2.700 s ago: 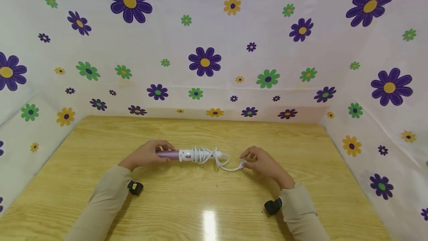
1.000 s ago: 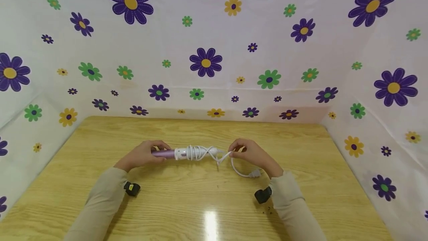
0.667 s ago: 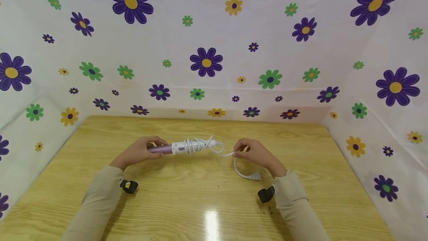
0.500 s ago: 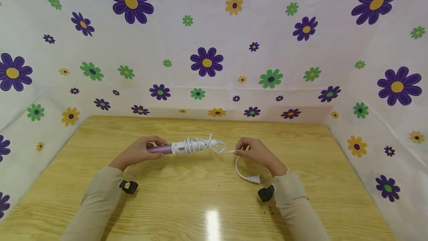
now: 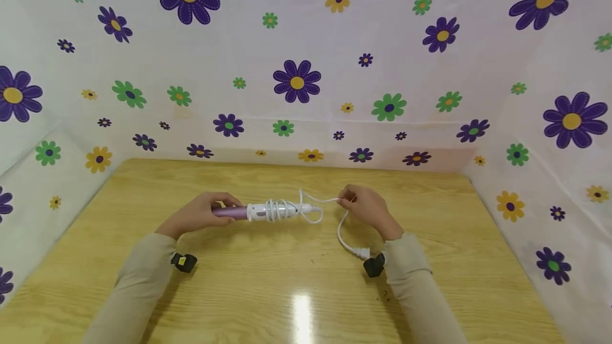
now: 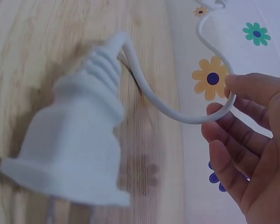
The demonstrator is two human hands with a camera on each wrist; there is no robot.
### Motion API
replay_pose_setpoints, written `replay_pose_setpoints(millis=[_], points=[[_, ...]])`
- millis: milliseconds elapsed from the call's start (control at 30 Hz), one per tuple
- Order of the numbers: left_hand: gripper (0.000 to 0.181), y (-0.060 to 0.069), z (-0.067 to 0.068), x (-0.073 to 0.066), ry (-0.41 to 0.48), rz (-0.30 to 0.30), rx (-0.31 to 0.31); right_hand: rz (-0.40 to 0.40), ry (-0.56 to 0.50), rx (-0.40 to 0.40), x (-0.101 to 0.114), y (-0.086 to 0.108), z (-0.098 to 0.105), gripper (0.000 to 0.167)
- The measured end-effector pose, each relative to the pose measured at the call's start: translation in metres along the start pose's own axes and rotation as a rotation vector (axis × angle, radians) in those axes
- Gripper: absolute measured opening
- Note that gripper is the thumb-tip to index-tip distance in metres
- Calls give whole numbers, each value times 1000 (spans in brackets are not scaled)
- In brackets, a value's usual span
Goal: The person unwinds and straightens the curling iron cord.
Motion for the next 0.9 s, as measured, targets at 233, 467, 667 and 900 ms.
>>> replay_pose_setpoints(millis=[233, 467, 667, 900], points=[[32, -6, -3, -1, -25, 11, 30, -48, -63, -35, -11, 4, 12, 24], [32, -6, 0, 5, -59, 39, 15, -21, -115, -61, -16, 21, 30, 26], [31, -5, 5, 9, -70, 42, -4, 18, -146, -29, -11, 37, 40, 23], [33, -1, 7, 16, -53, 57, -7, 46, -172, -5, -18, 51, 41, 19]])
Point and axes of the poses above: each hand's wrist, its own y-axis away from the middle knuckle, its own z-axis out of the back of the hand, x = y × z, the point moved 10 cm from there along -y, towards the middle knuckle, and after that the axes turned 9 degrees about x, right-handed, at the moved point
